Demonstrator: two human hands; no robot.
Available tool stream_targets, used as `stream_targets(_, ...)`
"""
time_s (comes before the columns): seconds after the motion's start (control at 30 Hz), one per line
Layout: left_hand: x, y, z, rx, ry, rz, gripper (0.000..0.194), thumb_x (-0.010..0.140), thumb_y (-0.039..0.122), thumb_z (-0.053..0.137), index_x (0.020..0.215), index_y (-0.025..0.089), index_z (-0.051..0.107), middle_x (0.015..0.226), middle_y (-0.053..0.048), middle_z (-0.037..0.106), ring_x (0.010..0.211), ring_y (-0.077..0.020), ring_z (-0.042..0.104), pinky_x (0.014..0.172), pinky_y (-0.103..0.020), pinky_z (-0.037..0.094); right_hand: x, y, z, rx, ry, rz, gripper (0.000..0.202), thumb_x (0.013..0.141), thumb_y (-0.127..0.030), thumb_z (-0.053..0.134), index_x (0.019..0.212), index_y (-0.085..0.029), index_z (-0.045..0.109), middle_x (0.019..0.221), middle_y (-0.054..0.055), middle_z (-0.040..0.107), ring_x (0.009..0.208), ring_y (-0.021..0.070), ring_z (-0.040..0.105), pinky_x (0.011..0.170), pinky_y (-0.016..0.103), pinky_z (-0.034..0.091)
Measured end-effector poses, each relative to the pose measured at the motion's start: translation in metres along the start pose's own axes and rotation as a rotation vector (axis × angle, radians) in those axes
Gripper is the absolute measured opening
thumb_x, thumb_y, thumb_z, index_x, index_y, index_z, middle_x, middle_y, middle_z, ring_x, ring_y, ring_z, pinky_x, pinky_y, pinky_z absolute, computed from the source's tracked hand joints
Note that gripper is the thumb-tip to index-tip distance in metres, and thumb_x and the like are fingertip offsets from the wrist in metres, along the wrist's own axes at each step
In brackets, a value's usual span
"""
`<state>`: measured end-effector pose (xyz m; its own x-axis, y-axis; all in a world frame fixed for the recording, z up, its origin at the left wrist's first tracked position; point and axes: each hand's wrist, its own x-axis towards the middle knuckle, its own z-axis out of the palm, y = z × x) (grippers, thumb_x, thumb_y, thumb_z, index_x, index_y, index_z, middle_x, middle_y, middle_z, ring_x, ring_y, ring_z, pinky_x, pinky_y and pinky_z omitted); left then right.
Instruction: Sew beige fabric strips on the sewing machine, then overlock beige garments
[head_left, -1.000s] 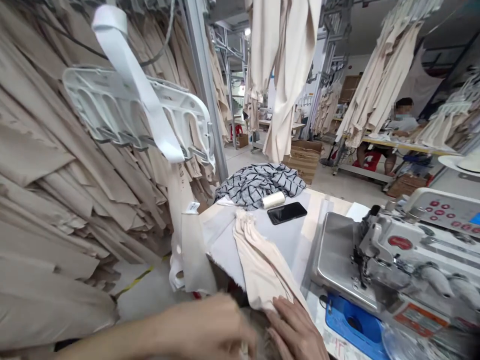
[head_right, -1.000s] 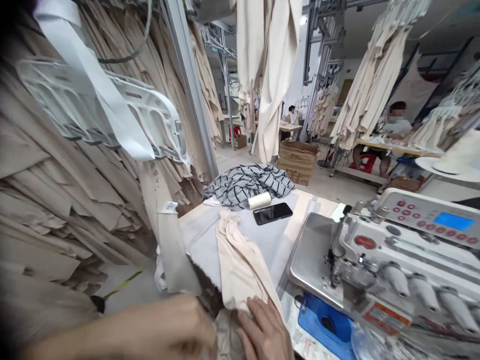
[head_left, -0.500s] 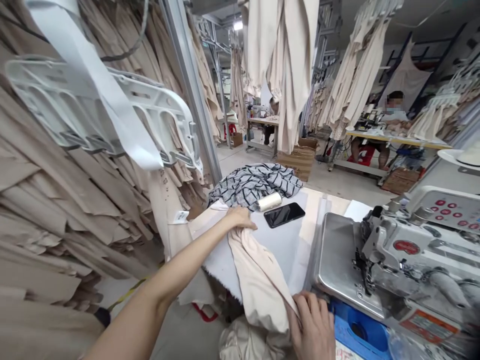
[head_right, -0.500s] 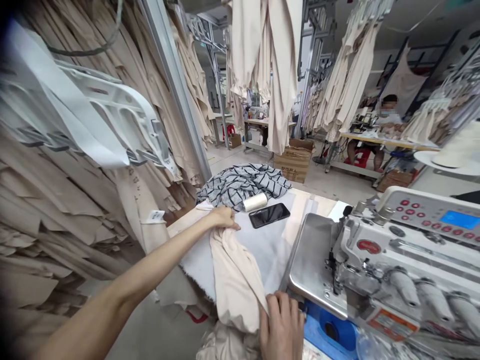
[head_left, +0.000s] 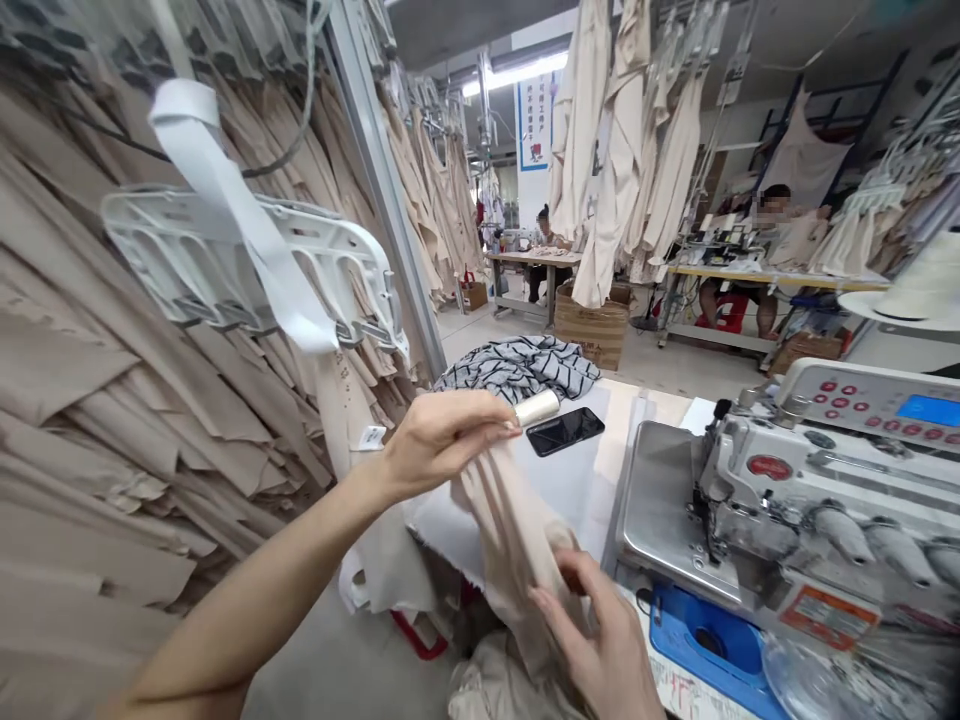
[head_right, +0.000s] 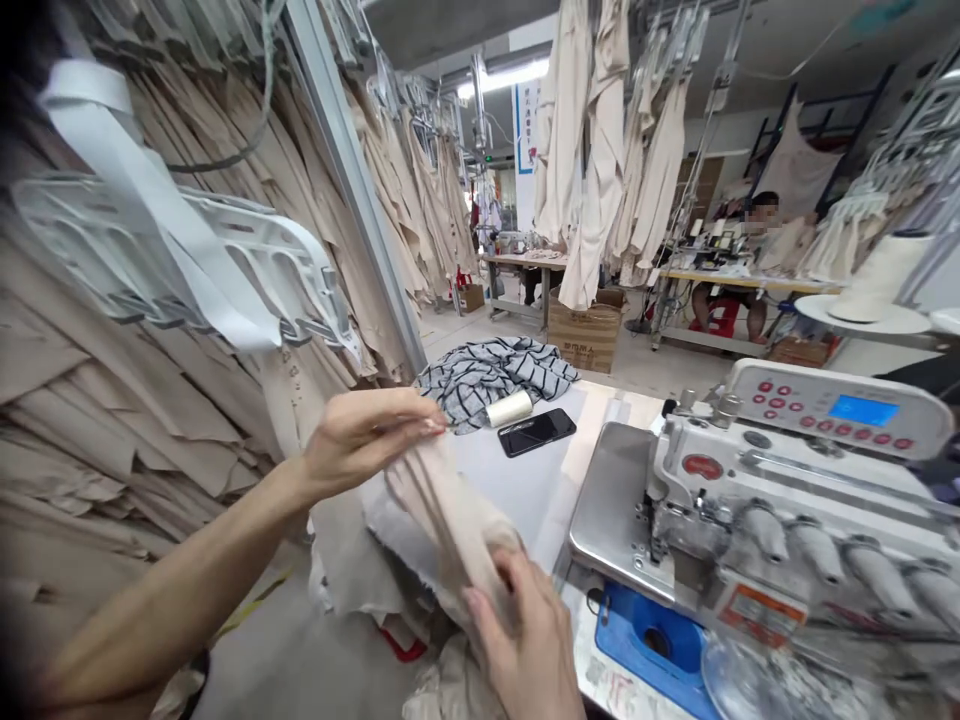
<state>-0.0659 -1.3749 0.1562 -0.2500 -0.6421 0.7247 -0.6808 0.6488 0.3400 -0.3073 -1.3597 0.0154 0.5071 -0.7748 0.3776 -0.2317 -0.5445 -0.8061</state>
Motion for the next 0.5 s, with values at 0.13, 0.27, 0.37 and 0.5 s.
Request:
stream_targets(0.13,0.014,0.038,0.002,-0.033,-0.016,0.235,0.009,0.093,0.012,0.059,0.093,0.016,0.068,0.079,-0.004,0.073,0.069,-0.0117,0.067,0.064,-0.019,0.051,0.017,-0.040,-0.004,0.429,-0.320,0.237,0.023,0.083,-0.042,0.066,0.082,-0.018,0.066,0.076,-0.002,0.057,0.072,0.0145,0.050,0.063,0.022,0.040)
stream_targets(0.27,0.014,0.048,0.009,-0.121,-0.085,0.228,0.007,0.092,0.016,0.063,0.089,0.016,0.070,0.076,-0.004,0.071,0.066,-0.0120,0.062,0.062,-0.021,0.050,0.034,-0.062,-0.007,0.639,-0.166,0.158,0.031,0.080,-0.047,0.062,0.074,-0.017,0.058,0.067,-0.003,0.045,0.062,0.0115,0.039,0.056,0.023,0.034)
stream_targets(0.37,0.008,0.050,0.014,-0.158,-0.065,0.148,0.007,0.091,0.016,0.063,0.088,0.016,0.069,0.081,-0.006,0.069,0.076,-0.0140,0.063,0.071,-0.023,0.052,0.042,-0.064,-0.013,0.538,0.027,0.105,0.042,0.086,-0.048,0.054,0.058,-0.020,0.040,0.058,-0.005,0.030,0.055,0.0098,0.028,0.049,0.024,0.024)
stream_targets(0.5,-0.003,0.053,0.025,-0.140,-0.039,-0.020,0.019,0.097,0.023,0.054,0.084,0.014,0.066,0.076,-0.004,0.069,0.067,-0.0121,0.063,0.063,-0.019,0.050,0.036,-0.057,-0.017,0.404,0.209,0.017,0.041,0.087,-0.038,0.059,0.053,-0.018,0.049,0.066,-0.002,0.040,0.062,0.0118,0.041,0.055,0.024,0.033)
